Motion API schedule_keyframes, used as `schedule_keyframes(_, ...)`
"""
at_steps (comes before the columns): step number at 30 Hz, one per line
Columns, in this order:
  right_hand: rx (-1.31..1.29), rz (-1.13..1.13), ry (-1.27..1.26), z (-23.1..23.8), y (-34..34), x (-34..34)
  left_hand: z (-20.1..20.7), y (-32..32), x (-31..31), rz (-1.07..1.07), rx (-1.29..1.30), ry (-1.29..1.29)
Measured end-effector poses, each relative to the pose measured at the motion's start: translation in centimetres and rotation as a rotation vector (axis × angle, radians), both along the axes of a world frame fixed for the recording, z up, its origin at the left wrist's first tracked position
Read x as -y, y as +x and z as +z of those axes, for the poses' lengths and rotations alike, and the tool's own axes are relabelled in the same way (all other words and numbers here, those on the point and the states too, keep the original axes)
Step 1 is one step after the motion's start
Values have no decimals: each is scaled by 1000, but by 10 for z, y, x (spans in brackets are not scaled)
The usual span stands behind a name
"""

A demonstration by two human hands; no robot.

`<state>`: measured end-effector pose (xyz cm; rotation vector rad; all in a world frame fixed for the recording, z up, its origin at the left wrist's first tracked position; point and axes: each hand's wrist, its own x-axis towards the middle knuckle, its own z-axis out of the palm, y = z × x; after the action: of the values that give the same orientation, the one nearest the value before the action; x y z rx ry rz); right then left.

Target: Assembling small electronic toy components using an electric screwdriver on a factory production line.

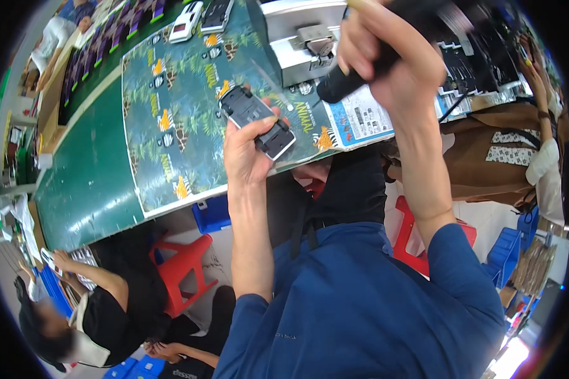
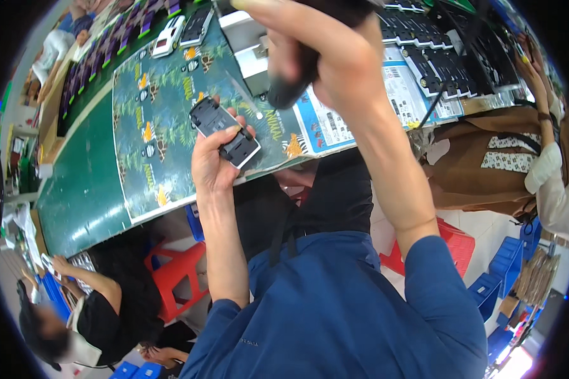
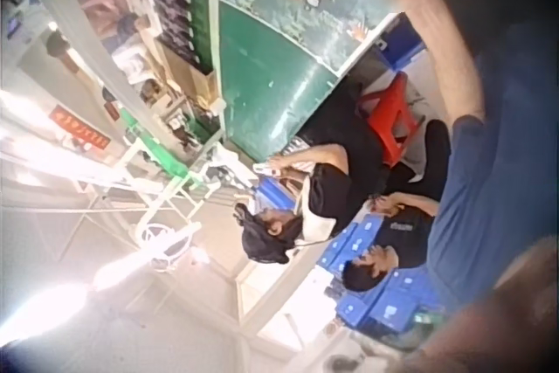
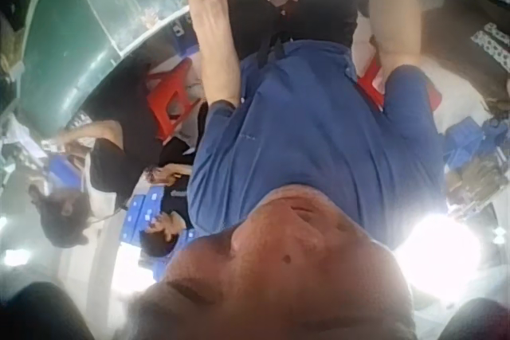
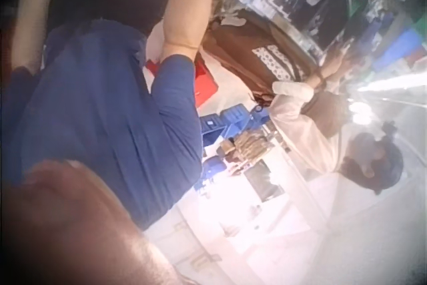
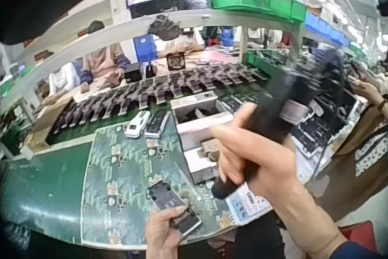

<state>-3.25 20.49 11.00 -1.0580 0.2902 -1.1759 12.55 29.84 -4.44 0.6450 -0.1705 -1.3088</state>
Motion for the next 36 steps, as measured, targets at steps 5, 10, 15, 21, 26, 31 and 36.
schedule_keyframes(5, 74, 89, -204, -36, 3, -26, 1, 1, -1, 54, 29, 40)
schedule_keyframes(10, -53, 69, -237, -47, 11, -35, -6, 5, 1, 25, -24, 35)
schedule_keyframes(15, -124, 110, -268, -53, 16, -36, -5, 5, 3, 8, -88, 56)
schedule_keyframes(21, -68, 106, -359, -64, 27, -36, -11, 9, 6, -29, -312, 42)
schedule_keyframes(26, 20, 162, -251, -70, 24, -37, 5, 5, 2, 25, -187, 91)
schedule_keyframes(31, 68, 139, -184, -69, 19, -40, 9, 5, -1, 30, -177, 68)
schedule_keyframes(36, 23, 125, -156, -67, 14, -43, 8, 8, -1, -4, -149, 22)
